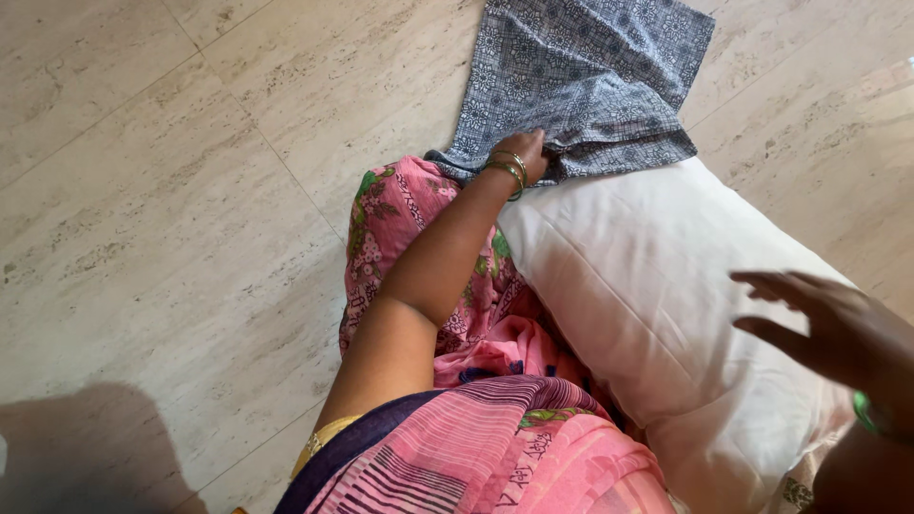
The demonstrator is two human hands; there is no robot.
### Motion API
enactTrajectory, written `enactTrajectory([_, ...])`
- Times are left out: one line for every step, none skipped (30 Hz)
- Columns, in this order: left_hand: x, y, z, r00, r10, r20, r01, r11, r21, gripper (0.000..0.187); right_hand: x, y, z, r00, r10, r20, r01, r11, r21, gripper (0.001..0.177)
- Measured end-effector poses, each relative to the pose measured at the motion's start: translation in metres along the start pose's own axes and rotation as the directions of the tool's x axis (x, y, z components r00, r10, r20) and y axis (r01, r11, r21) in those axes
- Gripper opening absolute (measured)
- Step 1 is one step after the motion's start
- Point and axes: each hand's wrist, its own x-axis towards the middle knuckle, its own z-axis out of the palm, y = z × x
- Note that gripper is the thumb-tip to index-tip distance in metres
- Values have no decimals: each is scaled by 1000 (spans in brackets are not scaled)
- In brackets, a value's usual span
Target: The person sits on the floor and puts pillowcases on pillows one by one. She inserts each pillow into a case, adjusts the fabric, and smooths the surface before moving to the next pillow.
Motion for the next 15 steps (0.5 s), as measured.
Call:
enactTrajectory([2,-3,10,1000,-9,15,8,1000,18,33,27,2,-8,999,-36,1,36,997,-66,50])
enactTrajectory([6,-6,16,999,-20,25,19,999,37,32,62,4,-16,997,-72,8,72,989,-131,51])
enactTrajectory([9,-9,20,1000,-13,21,12,1000,28,33,95,5,-20,998,-54,34,59,982,-177,53])
enactTrajectory([9,-11,21,1000,-10,16,9,1000,18,34,131,6,-21,991,50,126,-30,987,-159,55])
enactTrajectory([10,-13,21,1000,-7,10,6,1000,9,34,167,7,-23,964,151,219,-120,981,-150,57])
enactTrajectory([11,-14,21,1000,3,-6,-3,1000,-12,33,207,7,-24,980,104,171,-74,983,-169,62])
enactTrajectory([11,-14,19,1000,13,-23,-13,999,-32,32,236,9,-26,991,54,123,-30,982,-188,67])
enactTrajectory([12,-14,15,999,21,-40,-23,998,-51,31,257,14,-29,980,193,40,-178,954,-240,72])
enactTrajectory([11,-12,9,998,38,-55,-42,997,-67,33,277,17,-32,945,323,-51,-324,904,-278,78])
enactTrajectory([11,-10,3,996,55,-70,-61,995,-81,36,292,22,-32,937,338,-87,-348,886,-307,73])
enactTrajectory([11,-10,-5,994,72,-86,-80,992,-95,38,306,28,-31,931,351,-103,-365,868,-338,67])
enactTrajectory([11,-11,-15,994,81,-71,-90,987,-130,40,317,37,-30,924,357,-138,-383,863,-330,61])
enactTrajectory([14,-15,-26,994,90,-58,-98,981,-165,42,327,47,-31,928,323,-187,-364,893,-264,55])
enactTrajectory([16,-17,-34,993,105,-46,-112,973,-200,44,336,58,-36,925,290,-245,-339,921,-193,49])
enactTrajectory([18,-22,-41,984,127,-127,-154,962,-227,34,345,70,-43,919,255,-300,-302,946,-120,44])
